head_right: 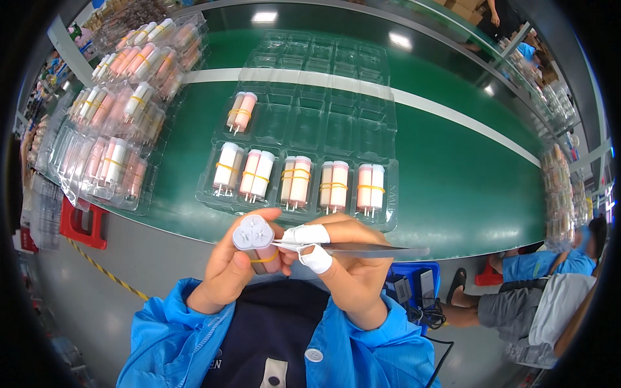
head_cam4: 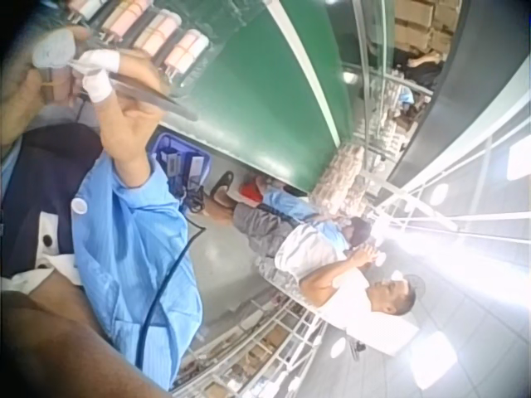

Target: The person uses tweezers to insert small white components into cylindrical objects held in their left hand. They place the finished items into a clear plastic tray on the green table. The process is repeated for multiple units.

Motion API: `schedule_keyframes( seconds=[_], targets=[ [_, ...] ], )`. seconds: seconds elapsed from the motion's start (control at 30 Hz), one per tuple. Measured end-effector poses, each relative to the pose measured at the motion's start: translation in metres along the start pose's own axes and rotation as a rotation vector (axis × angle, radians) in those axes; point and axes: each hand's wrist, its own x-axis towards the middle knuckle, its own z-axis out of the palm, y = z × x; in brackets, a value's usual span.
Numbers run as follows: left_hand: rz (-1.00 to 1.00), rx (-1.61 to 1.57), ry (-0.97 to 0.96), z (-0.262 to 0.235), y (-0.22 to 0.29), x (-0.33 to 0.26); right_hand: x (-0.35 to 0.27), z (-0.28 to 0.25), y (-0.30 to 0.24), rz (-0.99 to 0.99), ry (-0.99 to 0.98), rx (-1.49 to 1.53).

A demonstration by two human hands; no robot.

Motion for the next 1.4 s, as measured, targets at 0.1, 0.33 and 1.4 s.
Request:
schedule_keyframes(
  seconds=[0.1, 0.33, 1.4],
  targets=[
    [-0.031, -0.009, -0.04, -0.002, -0.001, 0.0, 0.0, 0.002, -0.004, 0.023, -0.001, 0.04],
    [-0.076, -0.009, -0.048, -0.002, 0.001, -0.001, -0.002, 0.002, -0.006, 0.02, -0.012, 0.036],
    [0.309, 0.513, 0.085, -0.011, -0.008, 0.006, -0.009, -0.006, 0.004, 0.011, 0.095, 0.009]
  ],
)
